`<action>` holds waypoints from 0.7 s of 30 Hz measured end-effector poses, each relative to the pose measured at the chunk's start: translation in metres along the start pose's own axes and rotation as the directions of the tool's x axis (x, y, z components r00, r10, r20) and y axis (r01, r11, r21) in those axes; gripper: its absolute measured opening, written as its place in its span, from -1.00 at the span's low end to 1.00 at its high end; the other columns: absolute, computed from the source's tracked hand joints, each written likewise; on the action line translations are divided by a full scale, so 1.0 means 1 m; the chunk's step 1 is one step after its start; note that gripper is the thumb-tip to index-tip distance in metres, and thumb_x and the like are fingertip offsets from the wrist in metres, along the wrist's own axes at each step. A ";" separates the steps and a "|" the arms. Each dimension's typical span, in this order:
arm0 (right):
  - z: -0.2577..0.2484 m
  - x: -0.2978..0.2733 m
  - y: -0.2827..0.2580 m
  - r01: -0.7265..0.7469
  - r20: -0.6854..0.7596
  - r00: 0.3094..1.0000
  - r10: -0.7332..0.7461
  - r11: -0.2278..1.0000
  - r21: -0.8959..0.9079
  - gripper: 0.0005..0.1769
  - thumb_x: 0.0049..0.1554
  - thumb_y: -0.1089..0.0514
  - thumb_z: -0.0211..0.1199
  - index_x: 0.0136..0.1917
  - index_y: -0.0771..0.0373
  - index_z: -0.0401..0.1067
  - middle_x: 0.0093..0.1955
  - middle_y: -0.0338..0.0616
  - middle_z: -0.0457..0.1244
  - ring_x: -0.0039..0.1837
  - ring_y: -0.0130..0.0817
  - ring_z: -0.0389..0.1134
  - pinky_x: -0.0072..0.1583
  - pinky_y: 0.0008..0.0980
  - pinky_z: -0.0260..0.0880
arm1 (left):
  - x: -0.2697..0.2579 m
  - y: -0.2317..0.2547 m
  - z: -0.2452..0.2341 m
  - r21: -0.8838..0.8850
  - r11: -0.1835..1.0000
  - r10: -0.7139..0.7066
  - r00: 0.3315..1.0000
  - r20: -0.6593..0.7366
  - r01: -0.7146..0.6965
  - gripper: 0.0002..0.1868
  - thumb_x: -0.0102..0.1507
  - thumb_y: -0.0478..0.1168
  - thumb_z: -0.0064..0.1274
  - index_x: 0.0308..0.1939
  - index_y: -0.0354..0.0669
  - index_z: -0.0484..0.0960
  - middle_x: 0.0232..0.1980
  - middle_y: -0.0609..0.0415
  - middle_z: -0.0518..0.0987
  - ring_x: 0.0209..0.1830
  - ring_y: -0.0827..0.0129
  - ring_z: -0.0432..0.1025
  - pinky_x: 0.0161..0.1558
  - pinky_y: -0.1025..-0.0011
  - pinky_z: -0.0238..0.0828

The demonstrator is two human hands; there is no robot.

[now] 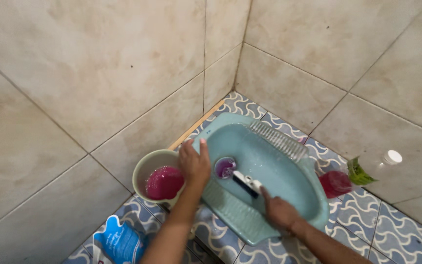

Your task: The person cleans a squat toilet by pouring pink liquid from a bottle and water from a bucket into the basin, then scrubbing the ceramic surface with a brush.

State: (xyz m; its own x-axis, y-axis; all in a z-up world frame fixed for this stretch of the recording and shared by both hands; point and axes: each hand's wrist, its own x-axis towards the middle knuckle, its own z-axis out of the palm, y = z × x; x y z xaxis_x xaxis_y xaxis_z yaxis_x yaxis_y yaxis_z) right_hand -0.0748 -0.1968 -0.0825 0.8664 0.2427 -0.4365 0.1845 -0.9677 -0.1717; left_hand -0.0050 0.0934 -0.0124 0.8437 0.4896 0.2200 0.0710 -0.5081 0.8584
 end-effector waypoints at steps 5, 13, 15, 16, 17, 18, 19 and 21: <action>-0.024 0.054 0.051 -0.332 -0.228 0.921 0.317 0.943 -0.033 -0.27 0.28 0.23 -0.23 0.68 -0.14 -0.19 0.31 0.31 0.25 0.16 0.18 0.45 0.18 0.06 0.52 | -0.016 -0.003 0.030 -0.058 0.993 0.108 0.994 0.020 -0.107 -0.32 0.41 0.18 -0.16 0.31 -0.39 0.37 0.42 -0.53 0.23 0.50 -0.40 -0.01 0.45 -0.13 -0.17; -0.013 0.016 0.034 -0.136 -0.102 0.987 0.126 0.986 -0.094 -0.22 0.21 0.24 -0.16 0.67 -0.10 -0.11 0.20 0.16 0.31 0.04 0.09 0.49 0.07 0.00 0.54 | -0.018 -0.013 0.033 0.024 0.997 0.074 0.993 0.094 -0.076 -0.31 0.39 0.24 -0.18 0.31 -0.30 0.40 0.48 -0.45 0.23 0.58 -0.36 -0.05 0.55 -0.12 -0.26; -0.027 0.024 0.033 -0.239 -0.138 0.963 0.230 0.970 -0.053 -0.29 0.27 0.22 -0.19 0.67 -0.05 -0.08 0.19 0.16 0.32 0.01 0.08 0.50 0.04 -0.01 0.57 | -0.015 -0.009 0.029 0.032 0.999 0.018 0.994 0.108 -0.021 -0.33 0.39 0.22 -0.18 0.30 -0.30 0.41 0.48 -0.46 0.21 0.57 -0.36 -0.07 0.53 -0.12 -0.28; -0.029 0.034 0.033 -0.253 -0.197 0.951 0.240 0.966 -0.045 -0.30 0.28 0.19 -0.18 0.67 -0.01 -0.08 0.17 0.20 0.33 0.02 0.10 0.49 0.04 0.00 0.56 | -0.010 -0.006 0.027 0.018 0.999 0.033 0.994 0.099 -0.035 -0.34 0.39 0.21 -0.16 0.28 -0.30 0.43 0.47 -0.46 0.22 0.55 -0.37 -0.07 0.50 -0.12 -0.27; -0.020 0.042 0.033 -0.270 -0.245 0.936 0.253 0.962 -0.039 -0.32 0.28 0.17 -0.17 0.66 0.03 -0.07 0.15 0.23 0.34 0.02 0.11 0.48 0.04 0.01 0.55 | -0.013 -0.006 0.025 0.006 0.999 0.040 0.994 0.099 -0.040 -0.36 0.38 0.20 -0.14 0.26 -0.30 0.44 0.45 -0.47 0.22 0.53 -0.38 -0.07 0.48 -0.12 -0.25; -0.001 0.051 0.028 -0.195 -0.221 0.959 0.176 0.979 -0.067 -0.34 0.30 0.14 -0.18 0.65 0.03 -0.06 0.11 0.21 0.36 0.03 0.11 0.47 0.05 0.04 0.51 | -0.015 -0.008 0.024 -0.006 0.999 0.046 0.994 0.098 -0.045 -0.38 0.37 0.18 -0.12 0.23 -0.30 0.46 0.44 -0.47 0.23 0.51 -0.39 -0.07 0.45 -0.12 -0.24; 0.020 0.062 0.021 -0.121 -0.200 0.975 0.101 0.988 -0.091 -0.36 0.31 0.11 -0.19 0.64 0.04 -0.05 0.06 0.19 0.38 0.03 0.11 0.46 0.07 0.07 0.48 | -0.015 -0.010 0.023 0.003 0.995 0.095 0.993 0.070 -0.096 -0.41 0.37 0.16 -0.10 0.20 -0.30 0.48 0.40 -0.47 0.28 0.48 -0.36 0.01 0.44 -0.12 -0.16; 0.053 0.090 0.005 0.176 -0.351 0.920 -0.173 0.984 -0.024 -0.46 0.26 0.14 -0.07 0.51 0.15 0.11 0.01 0.28 0.37 0.00 0.22 0.44 0.00 0.14 0.45 | -0.012 -0.019 0.021 0.028 0.981 0.190 0.982 0.016 -0.190 -0.47 0.38 0.13 -0.05 0.13 -0.30 0.53 0.31 -0.46 0.38 0.41 -0.29 0.18 0.42 -0.12 -0.01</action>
State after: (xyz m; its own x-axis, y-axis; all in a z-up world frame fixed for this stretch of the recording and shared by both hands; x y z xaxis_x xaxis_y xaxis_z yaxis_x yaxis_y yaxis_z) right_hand -0.0203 -0.1765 -0.1695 0.9282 0.3670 -0.0619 0.3453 -0.9112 -0.2246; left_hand -0.0055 0.0821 -0.0409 0.8504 0.3727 0.3714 -0.0762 -0.6113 0.7877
